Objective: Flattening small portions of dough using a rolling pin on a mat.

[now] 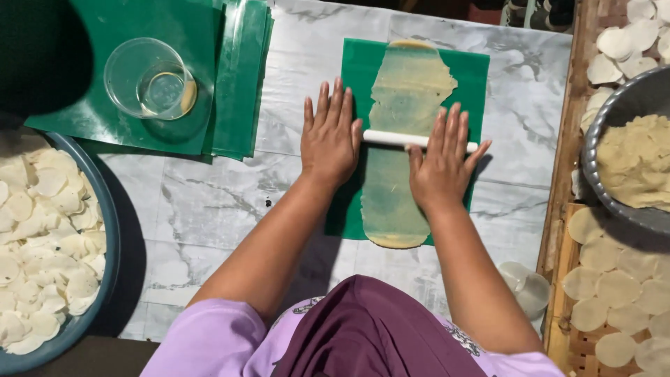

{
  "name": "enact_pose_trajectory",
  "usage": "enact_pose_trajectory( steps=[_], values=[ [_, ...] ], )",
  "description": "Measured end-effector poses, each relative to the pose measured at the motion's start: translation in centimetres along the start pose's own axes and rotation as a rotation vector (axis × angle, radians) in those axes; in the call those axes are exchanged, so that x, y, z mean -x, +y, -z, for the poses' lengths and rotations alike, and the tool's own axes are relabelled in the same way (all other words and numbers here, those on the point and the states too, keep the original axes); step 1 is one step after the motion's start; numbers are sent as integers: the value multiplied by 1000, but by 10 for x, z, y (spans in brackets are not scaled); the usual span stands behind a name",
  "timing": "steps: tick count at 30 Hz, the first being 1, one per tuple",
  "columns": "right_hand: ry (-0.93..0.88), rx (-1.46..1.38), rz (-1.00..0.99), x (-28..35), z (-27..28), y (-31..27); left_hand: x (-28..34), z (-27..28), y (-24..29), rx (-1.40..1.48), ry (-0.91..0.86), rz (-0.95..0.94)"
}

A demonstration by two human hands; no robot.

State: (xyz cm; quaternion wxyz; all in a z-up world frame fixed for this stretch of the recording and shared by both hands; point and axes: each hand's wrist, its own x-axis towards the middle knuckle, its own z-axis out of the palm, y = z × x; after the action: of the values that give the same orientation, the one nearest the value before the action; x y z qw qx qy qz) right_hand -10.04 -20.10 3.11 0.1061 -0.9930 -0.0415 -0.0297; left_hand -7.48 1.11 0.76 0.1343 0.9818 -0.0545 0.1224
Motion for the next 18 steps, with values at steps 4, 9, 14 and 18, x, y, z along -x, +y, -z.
enact_pose_trajectory(
  steps=[4, 9, 14, 18],
  values=[
    [-51, -12, -22, -64, 10, -1, -58, -13, -4, -53, -89, 60],
    [-90, -20, -35, -118, 13, 2, -114, -21, -12, -9, -140, 116],
    [17, -166, -3, -76, 26, 8, -83, 27, -3, 3, -30, -37],
    [-43, -91, 9, -44, 3, 14, -33, 4, 2, 70, -99, -24]
  ],
)
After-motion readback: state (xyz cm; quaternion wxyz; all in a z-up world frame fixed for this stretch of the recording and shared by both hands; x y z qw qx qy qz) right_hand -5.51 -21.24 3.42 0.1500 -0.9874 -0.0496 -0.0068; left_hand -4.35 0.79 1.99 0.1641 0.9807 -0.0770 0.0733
